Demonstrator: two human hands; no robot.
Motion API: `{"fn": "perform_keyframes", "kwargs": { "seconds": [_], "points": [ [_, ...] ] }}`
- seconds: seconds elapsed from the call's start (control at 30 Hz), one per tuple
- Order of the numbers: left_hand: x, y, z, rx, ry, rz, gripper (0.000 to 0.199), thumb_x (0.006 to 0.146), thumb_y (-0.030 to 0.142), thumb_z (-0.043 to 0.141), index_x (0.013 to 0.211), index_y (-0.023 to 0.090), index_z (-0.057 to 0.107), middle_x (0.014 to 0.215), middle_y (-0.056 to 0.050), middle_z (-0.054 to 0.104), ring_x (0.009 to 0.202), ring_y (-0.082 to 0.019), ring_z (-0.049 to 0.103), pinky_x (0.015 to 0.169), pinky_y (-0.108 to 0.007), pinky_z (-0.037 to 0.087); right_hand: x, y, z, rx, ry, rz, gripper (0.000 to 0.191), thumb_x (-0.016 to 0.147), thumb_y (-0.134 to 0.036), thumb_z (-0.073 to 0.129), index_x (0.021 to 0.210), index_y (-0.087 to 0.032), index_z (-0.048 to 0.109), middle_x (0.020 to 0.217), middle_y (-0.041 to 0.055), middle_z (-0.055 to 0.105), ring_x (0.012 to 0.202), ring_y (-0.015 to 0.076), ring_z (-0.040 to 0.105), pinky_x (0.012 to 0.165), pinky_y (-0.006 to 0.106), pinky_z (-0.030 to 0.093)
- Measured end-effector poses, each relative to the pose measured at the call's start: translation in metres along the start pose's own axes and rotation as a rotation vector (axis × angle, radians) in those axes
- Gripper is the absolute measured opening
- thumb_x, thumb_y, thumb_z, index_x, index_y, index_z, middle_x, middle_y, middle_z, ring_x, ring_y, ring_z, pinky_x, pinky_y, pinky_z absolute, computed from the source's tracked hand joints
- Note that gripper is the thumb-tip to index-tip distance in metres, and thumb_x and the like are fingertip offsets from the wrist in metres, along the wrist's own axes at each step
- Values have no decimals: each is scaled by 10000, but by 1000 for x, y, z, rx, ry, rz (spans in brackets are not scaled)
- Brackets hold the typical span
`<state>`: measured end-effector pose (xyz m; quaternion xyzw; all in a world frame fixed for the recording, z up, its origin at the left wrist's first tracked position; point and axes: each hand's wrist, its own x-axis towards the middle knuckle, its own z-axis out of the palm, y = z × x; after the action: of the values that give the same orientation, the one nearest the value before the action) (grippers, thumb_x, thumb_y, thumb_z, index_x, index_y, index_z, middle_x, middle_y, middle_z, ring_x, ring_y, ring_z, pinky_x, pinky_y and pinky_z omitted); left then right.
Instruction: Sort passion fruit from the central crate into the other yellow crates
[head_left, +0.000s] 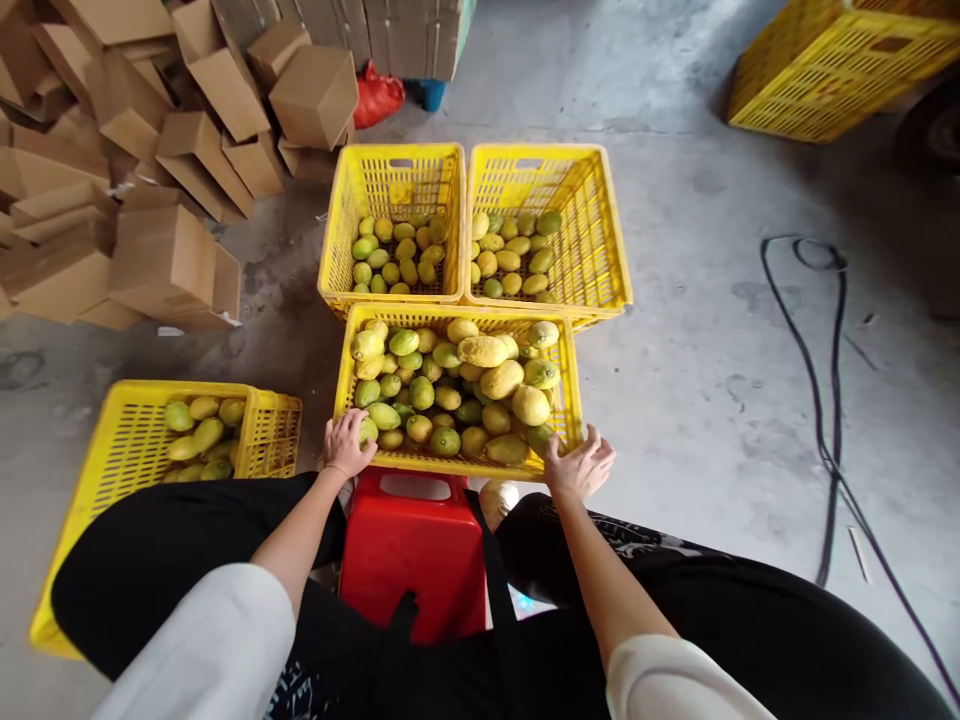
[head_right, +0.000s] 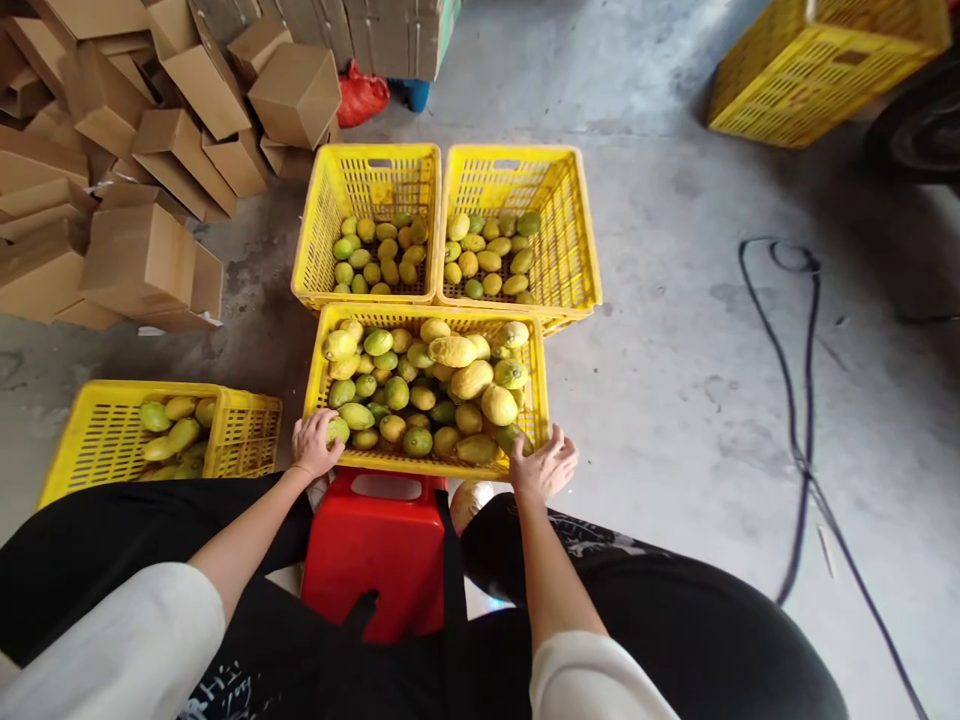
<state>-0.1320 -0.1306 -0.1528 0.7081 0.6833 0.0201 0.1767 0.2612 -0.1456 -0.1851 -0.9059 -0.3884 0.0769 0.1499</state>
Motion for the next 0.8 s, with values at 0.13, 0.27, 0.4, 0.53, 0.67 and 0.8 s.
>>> {"fn": "perform_keyframes", "kwargs": {
  "seconds": [0.13, 0.27, 0.4, 0.53, 0.67, 0.8],
  "points": [
    [-1, 0, -1, -23, -2, 4, 585, 755, 286, 526, 1330, 185, 503, 1411, -148, 569, 1304, -325, 520, 1082, -453, 324, 0, 8, 4, -71, -25, -196, 482, 839, -524, 545, 1229, -256, 635, 1408, 135, 468, 1274, 367, 439, 1041, 537, 347],
    [-2, -2, 1, -31, 17, 4, 650, 714, 290, 561, 1347, 164, 475, 1456, -161, 523, 1313, -330, 510, 1093, -453, 320, 2, 10, 4, -168, -73, -233, 478, 823, -579, 581, 1145, -249, 706, 1460, 118, 473, 1309, 359, 409, 1065, 519, 328],
    [-2, -4, 4, -13, 23, -1, 627, 726, 288, 557, 1336, 165, 483, 1463, -175, 505, 1316, -335, 503, 1090, -468, 320, 3, 5, 2, -218, -106, -211, 503, 812, -612, 577, 1108, -229, 716, 1447, 127, 493, 1295, 358, 410, 1067, 522, 325],
    [-2, -4, 5, 14, 31, 14, 569, 750, 293, 558, 1306, 170, 539, 1446, -183, 484, 1292, -330, 514, 1094, -461, 328, 4, -1, -1, -238, -145, -154, 509, 801, -606, 585, 1077, -200, 717, 1383, 153, 526, 1263, 366, 426, 1037, 518, 348],
    [-2, -5, 4, 30, 25, 35, 484, 780, 297, 555, 1245, 182, 626, 1378, -187, 474, 1274, -320, 508, 1119, -448, 322, 7, -3, -3, -236, -195, -133, 533, 784, -610, 604, 1073, -175, 709, 1360, 171, 511, 1235, 368, 437, 1017, 515, 367],
    [-1, -5, 5, 70, 40, 41, 425, 812, 323, 544, 1202, 208, 670, 1297, -167, 516, 1269, -344, 496, 1193, -516, 202, 9, -3, -6, -228, -258, -124, 543, 794, -614, 599, 1074, -158, 695, 1374, 193, 484, 1239, 381, 431, 1019, 525, 369]
  ]
}}
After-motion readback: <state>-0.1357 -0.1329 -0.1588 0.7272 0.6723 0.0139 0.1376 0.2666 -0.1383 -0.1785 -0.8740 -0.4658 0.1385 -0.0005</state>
